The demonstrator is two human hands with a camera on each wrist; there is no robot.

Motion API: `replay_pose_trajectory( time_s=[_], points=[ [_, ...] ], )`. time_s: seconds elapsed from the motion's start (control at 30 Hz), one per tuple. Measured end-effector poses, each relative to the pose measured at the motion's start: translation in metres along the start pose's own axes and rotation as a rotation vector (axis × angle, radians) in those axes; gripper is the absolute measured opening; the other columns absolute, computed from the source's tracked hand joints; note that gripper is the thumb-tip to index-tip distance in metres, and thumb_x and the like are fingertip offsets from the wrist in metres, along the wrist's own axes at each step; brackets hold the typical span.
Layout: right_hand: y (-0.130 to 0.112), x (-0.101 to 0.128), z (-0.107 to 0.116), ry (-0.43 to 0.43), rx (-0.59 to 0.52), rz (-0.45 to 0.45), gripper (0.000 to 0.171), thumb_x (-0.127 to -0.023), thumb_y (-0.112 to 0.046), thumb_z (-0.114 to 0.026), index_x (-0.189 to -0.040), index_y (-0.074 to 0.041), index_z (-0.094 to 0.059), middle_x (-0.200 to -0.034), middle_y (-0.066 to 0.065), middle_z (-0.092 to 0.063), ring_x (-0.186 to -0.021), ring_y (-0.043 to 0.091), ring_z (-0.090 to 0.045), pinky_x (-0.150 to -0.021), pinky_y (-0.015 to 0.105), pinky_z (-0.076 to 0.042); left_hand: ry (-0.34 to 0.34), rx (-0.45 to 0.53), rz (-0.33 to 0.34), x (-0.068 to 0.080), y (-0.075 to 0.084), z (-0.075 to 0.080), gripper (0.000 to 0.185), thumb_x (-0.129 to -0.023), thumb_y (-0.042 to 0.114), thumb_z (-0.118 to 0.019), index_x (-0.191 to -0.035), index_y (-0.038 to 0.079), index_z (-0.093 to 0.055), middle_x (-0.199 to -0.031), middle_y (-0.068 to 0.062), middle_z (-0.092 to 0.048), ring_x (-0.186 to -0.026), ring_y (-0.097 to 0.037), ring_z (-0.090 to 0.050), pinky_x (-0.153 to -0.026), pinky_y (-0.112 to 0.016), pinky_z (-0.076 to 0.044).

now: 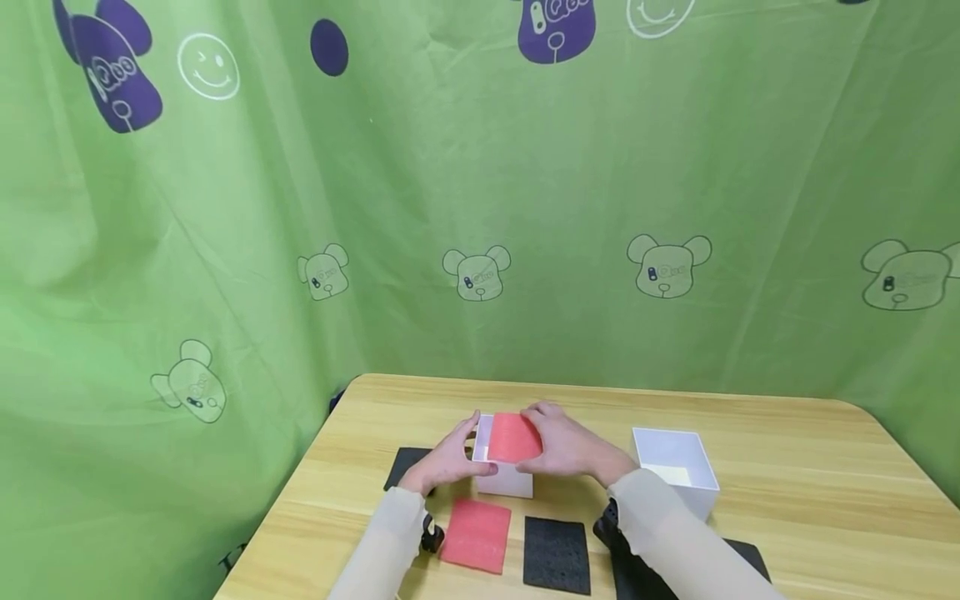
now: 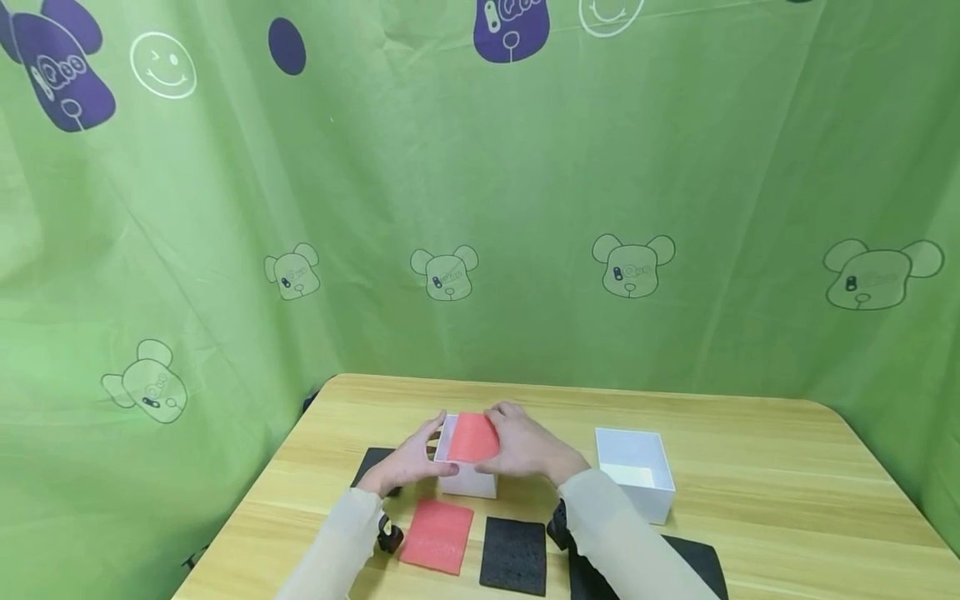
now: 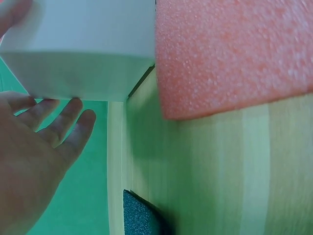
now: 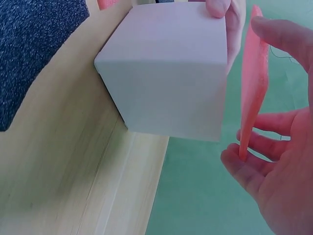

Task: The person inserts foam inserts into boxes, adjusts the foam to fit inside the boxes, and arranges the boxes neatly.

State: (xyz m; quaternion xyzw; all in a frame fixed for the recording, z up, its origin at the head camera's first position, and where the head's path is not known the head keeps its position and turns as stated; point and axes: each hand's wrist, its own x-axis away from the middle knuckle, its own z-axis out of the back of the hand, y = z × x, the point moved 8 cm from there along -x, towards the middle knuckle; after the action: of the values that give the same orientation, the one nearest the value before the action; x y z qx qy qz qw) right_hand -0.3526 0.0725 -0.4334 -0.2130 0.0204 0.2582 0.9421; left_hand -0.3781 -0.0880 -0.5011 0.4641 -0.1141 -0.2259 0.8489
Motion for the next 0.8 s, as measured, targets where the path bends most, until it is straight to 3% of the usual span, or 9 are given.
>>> replay_pose_trajectory(
  time_s=[0.37, 0.57, 0.8],
  points=[
    [-0.005, -0.01, -0.008, 0.021, 0.008, 0.04, 0.086, -0.07, -0.046, -0.076, -0.135, 0.003, -0.046, -0.129, 0.015, -0.047, -0.109, 0.024, -0.048, -0.085, 0.037, -0.047, 0.015, 0.006, -0.031, 0.001, 0.002, 0.0, 0.103, -0.078, 0.022, -0.079, -0.153, 0.009, -0.009, -0.149, -0.015, -0.028, -0.13, -0.03, -0.037, -0.102, -0.046, -0.036],
    [-0.005, -0.014, -0.012, 0.032, 0.015, 0.052, 0.084, -0.069, -0.045, -0.077, -0.133, 0.002, -0.048, -0.127, 0.013, -0.048, -0.107, 0.023, -0.047, -0.08, 0.035, -0.047, 0.001, 0.013, -0.033, -0.001, 0.002, -0.001, 0.101, -0.079, 0.022, -0.078, -0.153, 0.009, -0.009, -0.147, -0.014, -0.031, -0.128, -0.026, -0.039, -0.099, -0.039, -0.04],
    [-0.006, -0.017, -0.015, 0.027, 0.029, 0.049, 0.082, -0.07, -0.046, -0.076, -0.132, -0.001, -0.049, -0.128, 0.013, -0.048, -0.112, 0.025, -0.046, -0.082, 0.036, -0.047, -0.013, -0.005, -0.05, -0.001, 0.001, 0.0, 0.101, -0.08, 0.024, -0.077, -0.152, 0.008, -0.009, -0.15, -0.015, -0.027, -0.129, -0.028, -0.037, -0.1, -0.043, -0.039]
  ],
)
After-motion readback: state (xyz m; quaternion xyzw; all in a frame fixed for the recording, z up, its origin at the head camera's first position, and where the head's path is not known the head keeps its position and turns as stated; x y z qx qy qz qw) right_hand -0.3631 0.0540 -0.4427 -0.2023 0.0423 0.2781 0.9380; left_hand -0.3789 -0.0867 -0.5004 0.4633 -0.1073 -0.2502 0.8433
